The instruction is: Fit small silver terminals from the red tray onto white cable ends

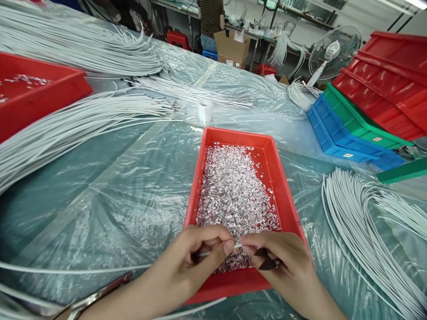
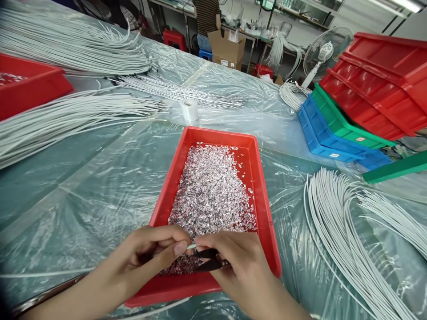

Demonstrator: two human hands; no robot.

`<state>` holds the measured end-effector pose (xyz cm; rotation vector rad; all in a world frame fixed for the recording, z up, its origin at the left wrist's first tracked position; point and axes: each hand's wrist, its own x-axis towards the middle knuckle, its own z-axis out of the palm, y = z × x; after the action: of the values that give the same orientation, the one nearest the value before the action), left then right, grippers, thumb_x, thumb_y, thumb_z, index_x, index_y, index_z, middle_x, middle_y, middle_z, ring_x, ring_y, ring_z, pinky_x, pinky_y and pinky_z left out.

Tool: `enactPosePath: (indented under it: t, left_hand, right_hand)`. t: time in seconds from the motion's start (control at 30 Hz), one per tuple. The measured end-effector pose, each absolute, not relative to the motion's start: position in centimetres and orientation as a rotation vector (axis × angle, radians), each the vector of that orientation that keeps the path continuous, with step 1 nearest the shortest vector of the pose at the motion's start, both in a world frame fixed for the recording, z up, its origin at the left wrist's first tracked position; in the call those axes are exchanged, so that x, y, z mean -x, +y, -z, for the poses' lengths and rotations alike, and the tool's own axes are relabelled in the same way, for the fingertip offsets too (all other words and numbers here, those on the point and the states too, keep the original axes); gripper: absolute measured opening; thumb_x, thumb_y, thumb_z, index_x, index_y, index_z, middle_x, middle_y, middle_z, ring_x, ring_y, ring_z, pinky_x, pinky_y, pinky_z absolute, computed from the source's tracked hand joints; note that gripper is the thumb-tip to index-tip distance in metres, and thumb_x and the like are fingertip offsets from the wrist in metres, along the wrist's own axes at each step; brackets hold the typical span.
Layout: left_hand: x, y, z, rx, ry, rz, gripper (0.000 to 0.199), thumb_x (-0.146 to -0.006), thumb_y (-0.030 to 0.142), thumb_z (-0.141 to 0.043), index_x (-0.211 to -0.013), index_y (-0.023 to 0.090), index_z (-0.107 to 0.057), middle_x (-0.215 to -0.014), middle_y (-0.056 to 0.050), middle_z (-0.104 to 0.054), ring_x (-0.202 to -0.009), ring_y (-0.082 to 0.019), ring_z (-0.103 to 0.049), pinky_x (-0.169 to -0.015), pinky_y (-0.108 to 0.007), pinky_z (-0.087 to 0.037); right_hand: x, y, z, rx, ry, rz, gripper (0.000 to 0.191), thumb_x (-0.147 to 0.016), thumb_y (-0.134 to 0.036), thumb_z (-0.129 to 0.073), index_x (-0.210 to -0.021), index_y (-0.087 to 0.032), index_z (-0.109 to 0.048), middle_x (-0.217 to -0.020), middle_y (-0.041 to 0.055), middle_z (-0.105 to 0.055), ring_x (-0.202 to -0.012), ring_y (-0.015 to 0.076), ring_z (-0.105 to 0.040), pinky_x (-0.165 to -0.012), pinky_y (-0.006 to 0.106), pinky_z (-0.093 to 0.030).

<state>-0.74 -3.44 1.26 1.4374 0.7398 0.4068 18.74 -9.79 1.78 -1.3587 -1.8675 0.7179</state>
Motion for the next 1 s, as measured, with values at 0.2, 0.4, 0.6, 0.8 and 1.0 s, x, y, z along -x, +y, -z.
enactPosePath:
  t: [0.2, 0.4, 0.6, 0.8, 1.0]
  left_hand:
    - [0.8, -3.3, -1.3, -1.448, 0.729, -0.403, 0.032, -0.094, 0.041, -0.044, -0.073, 0.02, -0.057, -0.056, 0.005, -0.036, -0.051, -0.011, -0.028, -0.044, -0.023, -0.02]
    - [0.7, -3.5, -1.1, -1.635, 0.764, -0.359, 0.031, -0.094, 0.038, -0.042, -0.078, 0.02, -0.061, -0.061, 0.003, -0.05, -0.053, -0.012, -0.039, -0.046, -0.021, -0.028]
    - [0.7, -3.4, -1.3, -1.75, 0.737, -0.311, 0.027, -0.094, 0.028, -0.04, -0.08, 0.019, -0.061, -0.064, 0.003, -0.057, -0.056, -0.01, -0.047, -0.048, -0.017, -0.033]
    - [0.7, -3.3, -0.8, -1.778, 0.717, -0.265, 0.024, -0.095, 0.028, -0.044, -0.082, 0.021, -0.064, -0.073, 0.004, -0.067, -0.065, -0.011, -0.061, -0.057, -0.016, -0.042]
    - [1.0, -3.4, -0.1, -1.823, 0.684, -0.345, 0.015, -0.094, 0.022, -0.05, -0.091, 0.025, -0.064, -0.082, 0.007, -0.071, -0.07, -0.007, -0.065, -0.063, -0.012, -0.045]
  right_hand:
    - [-19.0, -9.6, -2.2, 1.367, -1.972, -0.689, 0.025, -0.086, -0.009, -0.058, -0.106, -0.023, -0.064, -0.085, -0.0007, -0.073, -0.07, 0.0132, -0.068, -0.062, 0.025, -0.051]
    - [-18.8, -9.6, -2.3, 1.359, -1.94, -0.742, 0.018, -0.082, -0.01, -0.058, -0.094, -0.021, -0.066, -0.073, -0.0016, -0.069, -0.055, 0.0106, -0.059, -0.05, 0.023, -0.043]
    - [-18.8, -9.2, -2.0, 1.352, -1.804, -0.885, 0.023, -0.069, -0.001, -0.055, -0.081, -0.016, -0.067, -0.063, -0.0036, -0.062, -0.053, 0.0072, -0.053, -0.052, 0.019, -0.039]
    - [-19.1, -9.1, -2.0, 1.411, -1.708, -1.149, 0.017, -0.07, 0.0, -0.057, -0.071, -0.017, -0.06, -0.061, -0.0072, -0.049, -0.054, 0.0064, -0.042, -0.051, 0.019, -0.033]
    - [-19.4, -9.0, -2.0, 1.428, -1.622, -1.344, 0.014, -0.081, -0.007, -0.06, -0.071, -0.016, -0.058, -0.059, -0.0082, -0.039, -0.053, 0.0061, -0.031, -0.046, 0.02, -0.025]
